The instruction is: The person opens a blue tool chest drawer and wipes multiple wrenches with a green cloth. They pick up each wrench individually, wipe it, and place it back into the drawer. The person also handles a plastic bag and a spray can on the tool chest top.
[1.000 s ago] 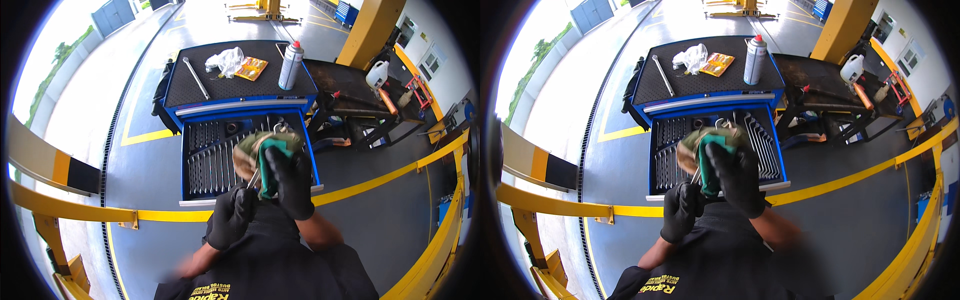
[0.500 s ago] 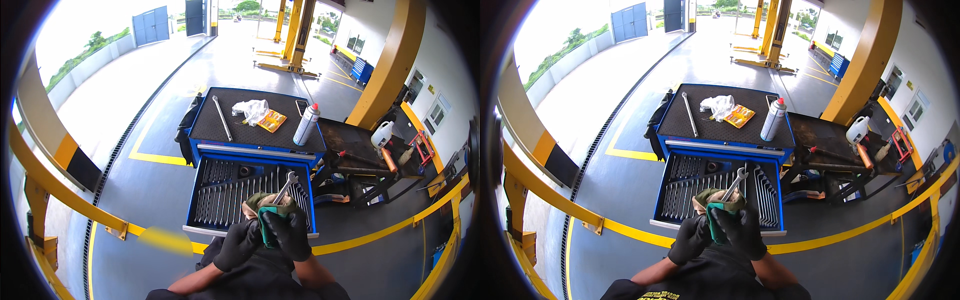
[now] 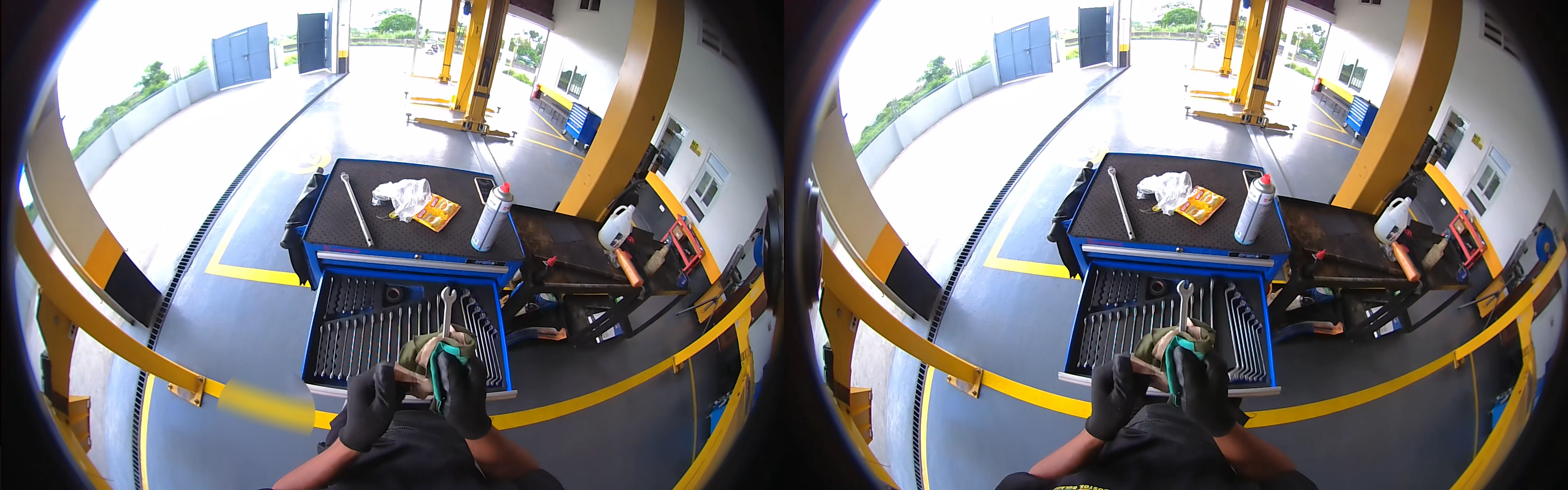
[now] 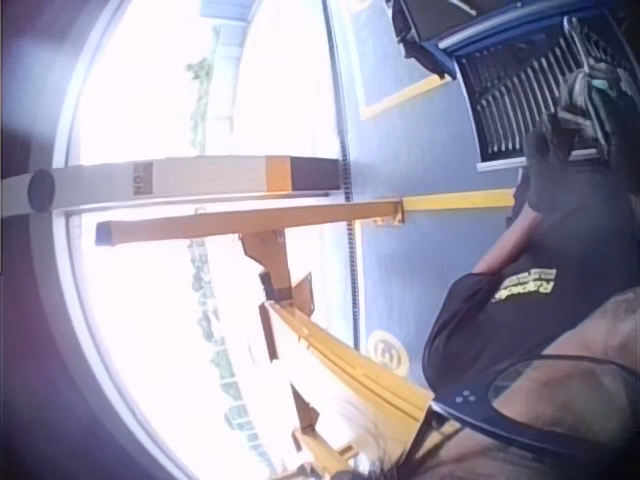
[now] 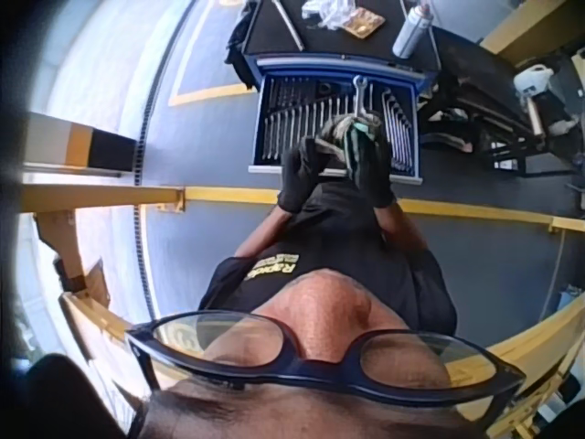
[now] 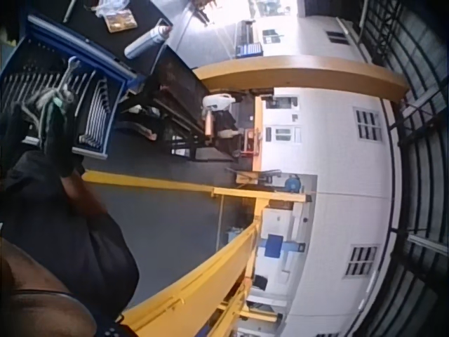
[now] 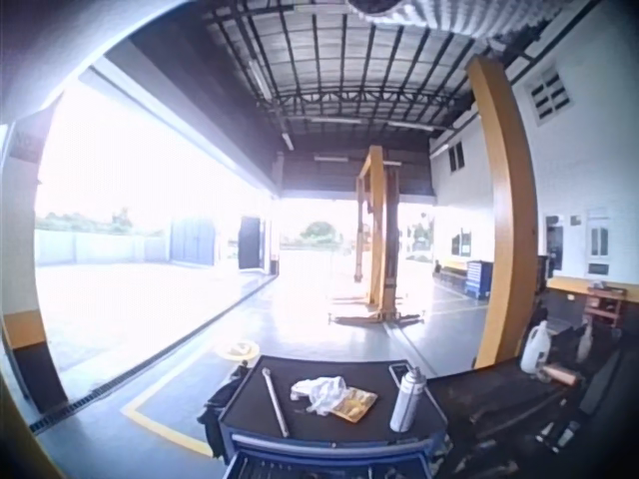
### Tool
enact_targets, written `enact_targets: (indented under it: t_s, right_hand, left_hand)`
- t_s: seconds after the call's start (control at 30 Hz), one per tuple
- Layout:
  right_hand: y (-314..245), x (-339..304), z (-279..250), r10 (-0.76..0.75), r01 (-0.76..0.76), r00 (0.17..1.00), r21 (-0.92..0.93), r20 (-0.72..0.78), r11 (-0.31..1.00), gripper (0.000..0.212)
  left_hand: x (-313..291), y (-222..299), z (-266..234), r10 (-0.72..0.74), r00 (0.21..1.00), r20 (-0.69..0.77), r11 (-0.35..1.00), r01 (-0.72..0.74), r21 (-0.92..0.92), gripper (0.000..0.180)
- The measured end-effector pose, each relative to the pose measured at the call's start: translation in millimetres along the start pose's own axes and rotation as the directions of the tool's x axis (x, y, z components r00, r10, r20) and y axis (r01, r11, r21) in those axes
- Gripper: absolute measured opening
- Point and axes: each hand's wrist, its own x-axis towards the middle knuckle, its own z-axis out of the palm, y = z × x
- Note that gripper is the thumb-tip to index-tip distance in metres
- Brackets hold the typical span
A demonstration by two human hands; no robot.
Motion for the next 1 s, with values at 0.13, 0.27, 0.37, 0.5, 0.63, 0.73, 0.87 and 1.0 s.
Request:
enact_targets:
  t_s: [0.13,0.27,0.37,0.5,0.63,0.73,0.87,1.0]
  right_hand:
    - [0,-7,7,0.059,-0.078,0.981,0.099,0.183,0.992,0.020]
    - [2,-5,0,0.129,-0.056,0.889,-0.175,0.439,0.983,0.023]
    - [-23,4,17,0.050,-0.022,0.831,-0.057,0.554,0.998,0.027]
    - [10,-1,5,0.067,-0.048,0.916,-0.057,0.395,0.997,0.030]
    - [10,1,6,-0.051,0.038,0.934,0.044,0.354,0.998,0.031]
    - [35,-7,-2,-0.089,0.107,0.955,-0.048,0.284,0.993,0.029]
    - [61,-18,-9,-0.058,0.060,0.998,-0.159,0.018,0.985,0.029]
    - [36,-9,-5,-0.057,0.077,0.990,-0.158,0.125,0.984,0.032]
  left_hand:
    - [20,20,16,0.188,0.975,-0.122,0.978,-0.197,-0.071,0.037]
    - [24,30,1,-0.001,0.994,0.108,0.964,0.030,-0.264,0.040]
    - [18,29,-10,-0.140,0.989,-0.051,0.917,0.110,-0.382,0.040]
    - [32,31,-5,0.085,0.986,-0.143,0.935,-0.128,-0.331,0.040]
    - [18,9,-5,0.094,0.992,-0.081,0.908,-0.119,-0.401,0.031]
    - [16,0,2,0.136,0.988,-0.066,0.921,-0.151,-0.360,0.024]
    - [18,-1,13,0.300,0.944,-0.137,0.928,-0.322,-0.187,0.024]
    - [17,-3,11,0.342,0.932,-0.118,0.933,-0.352,-0.076,0.023]
